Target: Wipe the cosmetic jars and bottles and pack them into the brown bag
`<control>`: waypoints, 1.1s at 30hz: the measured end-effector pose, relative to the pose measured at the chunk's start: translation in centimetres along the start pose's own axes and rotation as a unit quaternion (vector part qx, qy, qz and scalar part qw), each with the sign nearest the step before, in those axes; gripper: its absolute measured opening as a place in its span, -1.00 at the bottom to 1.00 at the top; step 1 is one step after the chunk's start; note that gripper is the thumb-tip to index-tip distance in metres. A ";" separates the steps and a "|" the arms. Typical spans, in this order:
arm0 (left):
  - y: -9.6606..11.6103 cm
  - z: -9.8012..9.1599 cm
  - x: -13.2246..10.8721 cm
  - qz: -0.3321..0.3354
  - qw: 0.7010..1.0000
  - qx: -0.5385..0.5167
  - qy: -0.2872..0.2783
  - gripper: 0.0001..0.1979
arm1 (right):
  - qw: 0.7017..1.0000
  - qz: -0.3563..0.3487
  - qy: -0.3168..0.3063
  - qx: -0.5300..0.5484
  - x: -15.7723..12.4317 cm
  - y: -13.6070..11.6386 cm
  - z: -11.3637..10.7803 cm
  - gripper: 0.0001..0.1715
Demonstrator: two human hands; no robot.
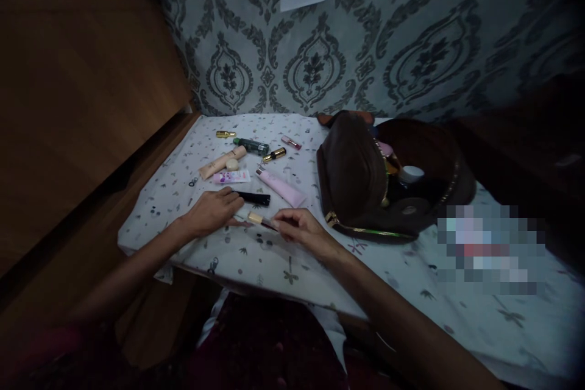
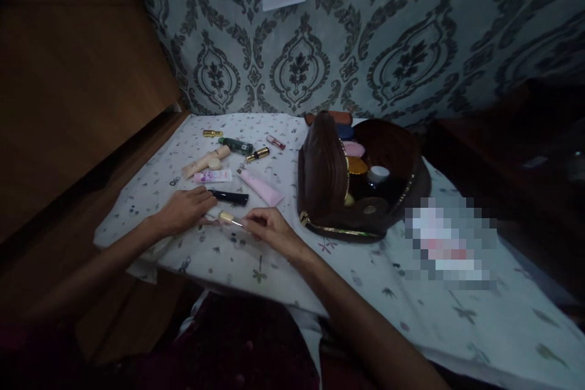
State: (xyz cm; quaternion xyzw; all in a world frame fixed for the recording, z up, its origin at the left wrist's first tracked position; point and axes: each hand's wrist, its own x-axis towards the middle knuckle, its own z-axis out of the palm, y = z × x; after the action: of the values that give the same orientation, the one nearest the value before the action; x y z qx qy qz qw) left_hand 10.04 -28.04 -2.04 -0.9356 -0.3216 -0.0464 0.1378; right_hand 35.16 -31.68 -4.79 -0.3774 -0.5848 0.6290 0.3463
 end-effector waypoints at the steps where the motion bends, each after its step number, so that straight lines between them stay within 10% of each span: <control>1: -0.2 -0.2 -0.1 -0.019 0.998 -0.056 -0.008 -0.63 | 1.000 -0.001 0.001 0.000 0.0 0.0 0.0 -0.50; 6: 0.0 -0.6 0.2 -0.123 0.944 -0.306 -0.023 -0.57 | 1.000 -0.012 0.024 -0.011 0.3 0.9 0.0 -0.47; 18: 1.2 0.2 0.9 -0.200 0.917 -0.302 0.168 -0.65 | 0.998 0.006 0.019 0.066 0.6 1.5 -0.3 -0.54; 28: 3.3 0.7 5.0 -0.384 0.576 -0.617 0.376 -0.59 | 0.995 0.004 0.035 0.093 0.8 1.6 0.4 -0.48; 33: 2.2 1.5 5.3 -0.402 0.509 -0.631 0.426 -0.53 | 0.996 -0.023 0.059 0.068 0.8 1.5 0.1 -0.47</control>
State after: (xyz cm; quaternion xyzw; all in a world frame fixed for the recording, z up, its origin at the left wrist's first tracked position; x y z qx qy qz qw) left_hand 15.58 -26.18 -3.06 -0.4140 -0.4516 -0.6802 -0.4025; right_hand 34.69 -31.12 -6.35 -0.3760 -0.5274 0.6362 0.4193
